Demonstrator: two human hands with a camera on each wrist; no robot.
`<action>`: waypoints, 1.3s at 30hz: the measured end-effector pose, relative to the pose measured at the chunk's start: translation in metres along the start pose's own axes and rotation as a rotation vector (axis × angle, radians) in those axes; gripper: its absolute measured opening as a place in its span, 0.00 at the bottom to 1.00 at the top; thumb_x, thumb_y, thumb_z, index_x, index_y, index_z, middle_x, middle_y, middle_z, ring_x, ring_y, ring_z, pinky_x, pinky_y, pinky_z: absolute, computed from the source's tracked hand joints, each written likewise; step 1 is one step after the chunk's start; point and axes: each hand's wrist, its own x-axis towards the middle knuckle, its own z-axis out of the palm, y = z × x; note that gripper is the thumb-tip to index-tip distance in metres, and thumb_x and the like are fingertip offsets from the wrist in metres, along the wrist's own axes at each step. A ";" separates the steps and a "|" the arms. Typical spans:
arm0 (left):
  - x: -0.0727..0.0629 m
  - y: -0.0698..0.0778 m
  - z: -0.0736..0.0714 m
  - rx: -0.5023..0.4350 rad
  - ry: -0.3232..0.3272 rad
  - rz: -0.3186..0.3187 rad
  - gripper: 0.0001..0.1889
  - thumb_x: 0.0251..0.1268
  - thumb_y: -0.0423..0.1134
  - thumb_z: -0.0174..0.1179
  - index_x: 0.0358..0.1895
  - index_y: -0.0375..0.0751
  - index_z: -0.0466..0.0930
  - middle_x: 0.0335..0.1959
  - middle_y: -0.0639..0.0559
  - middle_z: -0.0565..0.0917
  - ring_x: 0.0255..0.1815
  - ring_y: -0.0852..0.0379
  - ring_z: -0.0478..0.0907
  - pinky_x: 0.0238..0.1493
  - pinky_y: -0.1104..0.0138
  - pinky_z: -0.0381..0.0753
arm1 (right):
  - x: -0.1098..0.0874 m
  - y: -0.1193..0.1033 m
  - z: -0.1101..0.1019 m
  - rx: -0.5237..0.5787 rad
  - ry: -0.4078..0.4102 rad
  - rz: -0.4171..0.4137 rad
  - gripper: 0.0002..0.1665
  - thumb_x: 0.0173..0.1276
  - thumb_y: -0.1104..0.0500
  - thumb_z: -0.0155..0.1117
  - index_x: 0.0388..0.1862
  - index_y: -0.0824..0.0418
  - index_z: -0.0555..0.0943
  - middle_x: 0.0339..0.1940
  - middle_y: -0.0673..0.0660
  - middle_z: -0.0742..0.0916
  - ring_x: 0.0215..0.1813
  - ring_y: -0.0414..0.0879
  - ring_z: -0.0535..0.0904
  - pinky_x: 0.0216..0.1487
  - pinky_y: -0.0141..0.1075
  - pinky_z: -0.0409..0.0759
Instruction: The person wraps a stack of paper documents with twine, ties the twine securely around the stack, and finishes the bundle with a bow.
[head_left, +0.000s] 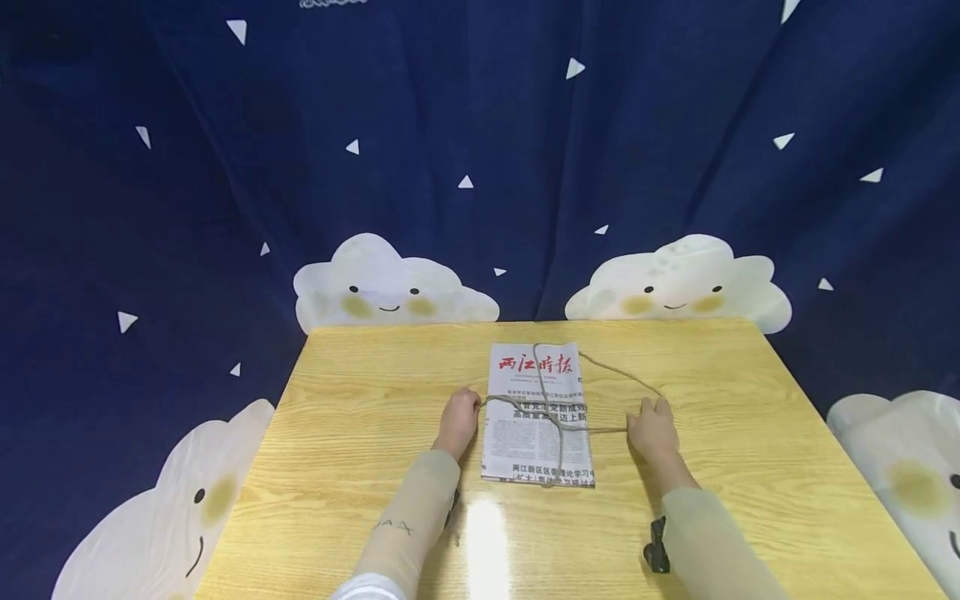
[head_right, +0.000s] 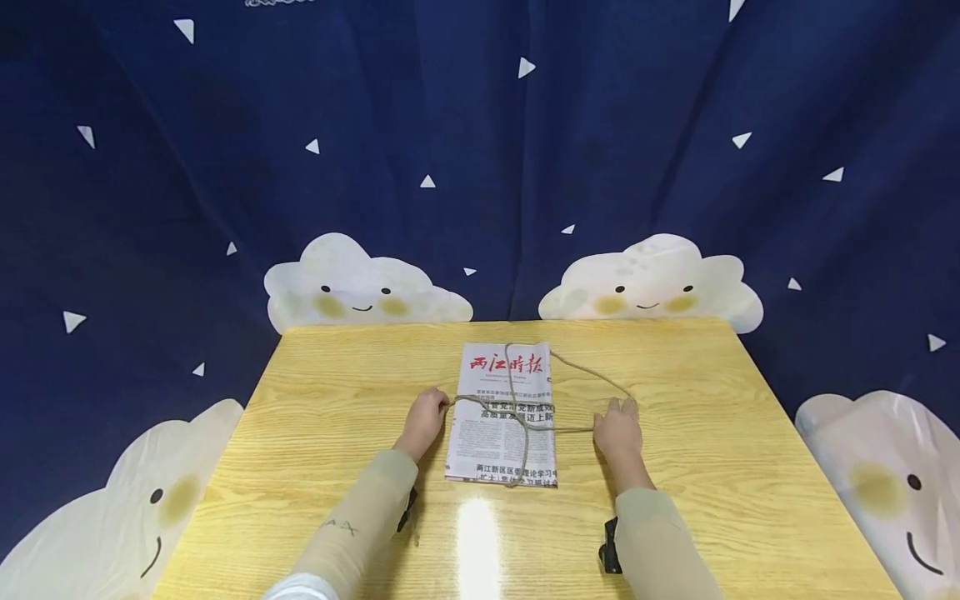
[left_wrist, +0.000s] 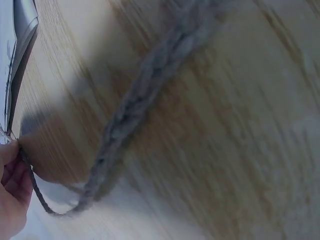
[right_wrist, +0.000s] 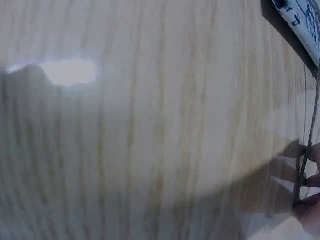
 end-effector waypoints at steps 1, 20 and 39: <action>0.000 -0.001 0.000 -0.002 0.001 -0.006 0.03 0.56 0.26 0.59 0.32 0.33 0.82 0.29 0.47 0.78 0.34 0.51 0.78 0.37 0.64 0.80 | -0.001 0.001 0.000 0.001 0.006 0.030 0.34 0.73 0.55 0.40 0.65 0.80 0.49 0.65 0.82 0.47 0.66 0.75 0.43 0.55 0.60 0.67; 0.003 0.013 0.006 0.110 0.088 0.000 0.05 0.54 0.27 0.58 0.22 0.34 0.76 0.22 0.45 0.76 0.27 0.48 0.76 0.30 0.61 0.77 | -0.007 -0.045 0.035 0.096 0.289 -0.576 0.08 0.54 0.59 0.69 0.30 0.60 0.79 0.30 0.51 0.76 0.32 0.44 0.71 0.35 0.41 0.73; -0.002 0.000 0.009 -0.331 0.062 -0.053 0.07 0.58 0.26 0.56 0.23 0.33 0.72 0.25 0.47 0.73 0.28 0.54 0.69 0.31 0.63 0.72 | 0.015 -0.049 0.014 0.232 0.048 -0.369 0.19 0.64 0.63 0.58 0.54 0.67 0.73 0.28 0.55 0.78 0.30 0.44 0.72 0.33 0.39 0.74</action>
